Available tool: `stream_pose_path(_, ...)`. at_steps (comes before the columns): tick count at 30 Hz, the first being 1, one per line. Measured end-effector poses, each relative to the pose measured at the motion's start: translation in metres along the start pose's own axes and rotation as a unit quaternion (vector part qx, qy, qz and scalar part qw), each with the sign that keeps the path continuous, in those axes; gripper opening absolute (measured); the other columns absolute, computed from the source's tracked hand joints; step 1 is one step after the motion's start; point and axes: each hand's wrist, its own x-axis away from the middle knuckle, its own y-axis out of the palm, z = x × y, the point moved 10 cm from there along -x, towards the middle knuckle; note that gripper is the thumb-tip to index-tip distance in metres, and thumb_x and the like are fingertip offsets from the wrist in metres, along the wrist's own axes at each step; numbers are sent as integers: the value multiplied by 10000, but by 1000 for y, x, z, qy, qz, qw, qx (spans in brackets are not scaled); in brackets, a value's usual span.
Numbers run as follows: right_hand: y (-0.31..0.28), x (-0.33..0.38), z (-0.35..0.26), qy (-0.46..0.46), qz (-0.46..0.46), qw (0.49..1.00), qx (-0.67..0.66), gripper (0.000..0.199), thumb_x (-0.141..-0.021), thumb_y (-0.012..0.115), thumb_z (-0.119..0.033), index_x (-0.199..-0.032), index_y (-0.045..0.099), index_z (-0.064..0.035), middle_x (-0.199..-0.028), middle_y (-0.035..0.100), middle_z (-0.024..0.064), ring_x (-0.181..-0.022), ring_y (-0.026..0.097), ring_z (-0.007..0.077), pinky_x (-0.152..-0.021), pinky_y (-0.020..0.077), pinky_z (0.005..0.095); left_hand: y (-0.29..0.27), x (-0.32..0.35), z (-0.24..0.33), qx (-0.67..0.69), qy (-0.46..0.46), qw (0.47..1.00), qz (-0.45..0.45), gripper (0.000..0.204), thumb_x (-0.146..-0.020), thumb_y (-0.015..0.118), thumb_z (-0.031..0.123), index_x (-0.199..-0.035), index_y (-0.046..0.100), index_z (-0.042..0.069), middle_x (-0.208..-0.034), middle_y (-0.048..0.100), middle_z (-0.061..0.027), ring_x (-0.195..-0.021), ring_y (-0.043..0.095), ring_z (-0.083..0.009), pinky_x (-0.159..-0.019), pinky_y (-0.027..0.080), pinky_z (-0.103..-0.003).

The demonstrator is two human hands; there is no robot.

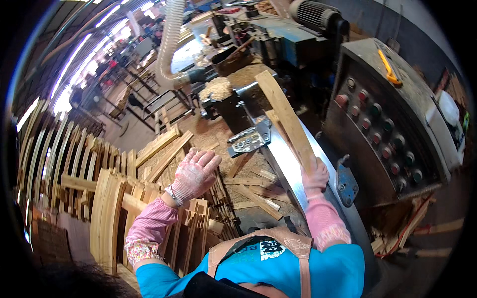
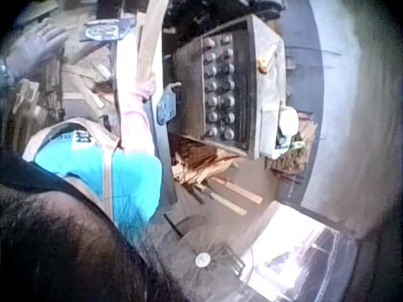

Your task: The person sorts and stacks thin wooden slats on a workbench, then moves to a planer machine to feed the slats through for smoothing. The person handles the wood by hand, wearing pink gloves, and organizes the processed pieces into neat stacks.

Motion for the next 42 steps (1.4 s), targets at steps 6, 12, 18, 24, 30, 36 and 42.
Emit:
stream_pose_path(6, 66, -69, -46, -57, -60, 996, -14, 781, -861, 787, -463, -1539, 503, -200, -1404, 596, 127, -1229, 579, 369, -1039, 471, 510, -21, 34, -49, -17, -87, 996, 34, 741, -891, 793, 315, -1548, 494, 149, -1523, 558, -149, -1437, 508, -335, -1258, 342, -524)
stream_pose_path(12, -24, 33, -3, 10, -185, 983, 10, 735, -818, 817, -380, -1471, 563, -158, -1347, 631, 149, -1249, 572, 382, -1072, 460, 502, -56, 210, -162, -70, -288, 942, 160, 837, -798, 873, 220, -1552, 522, 128, -1478, 616, -159, -1369, 578, -345, -1182, 441, -470)
stream_pose_path(18, -135, 143, 64, 3, -169, 982, 85, 621, -762, 848, -317, -1316, 645, -122, -1316, 639, 122, -1156, 607, 370, -970, 497, 512, -3, 462, -208, -103, -580, 808, -35, 875, -735, 853, 113, -1515, 475, -2, -1535, 512, -257, -1448, 475, -409, -1231, 392, -449)
stream_pose_path(24, -70, 38, -3, -123, -77, 989, 16, 461, -786, 803, -302, -1186, 682, -108, -1195, 671, 149, -1060, 632, 391, -906, 504, 529, 15, 511, -205, -177, -616, 763, -81, 1024, -746, 904, 175, -1609, 371, 29, -1595, 468, -230, -1496, 430, -377, -1262, 347, -431)
stream_pose_path(30, 16, -34, -57, -154, -134, 978, -42, 342, -833, 744, -316, -1112, 688, -127, -1083, 695, 165, -1050, 640, 406, -907, 497, 534, -29, 360, -194, -182, -423, 888, -1, 815, -818, 762, 21, -1573, 469, 115, -1514, 586, -153, -1343, 606, -342, -1171, 469, -423)
stream_pose_path(36, 85, -94, -112, -60, -282, 943, -166, 508, -877, 762, -399, -1282, 694, -100, -1227, 705, 205, -1138, 649, 385, -999, 508, 495, -33, 120, -129, -235, -192, 952, -52, 562, -1007, 560, 166, -1560, 466, 128, -1486, 579, -133, -1345, 587, -280, -1201, 403, -547)
stream_pose_path(42, -62, -23, -223, -270, -262, 878, -296, 885, -731, 914, -402, -1483, 569, -88, -1405, 612, 216, -1281, 586, 410, -1111, 469, 469, 15, -57, 13, -227, 95, 964, -98, 613, -1018, 532, 233, -1607, 410, 111, -1566, 518, -170, -1454, 498, -344, -1268, 264, -629)
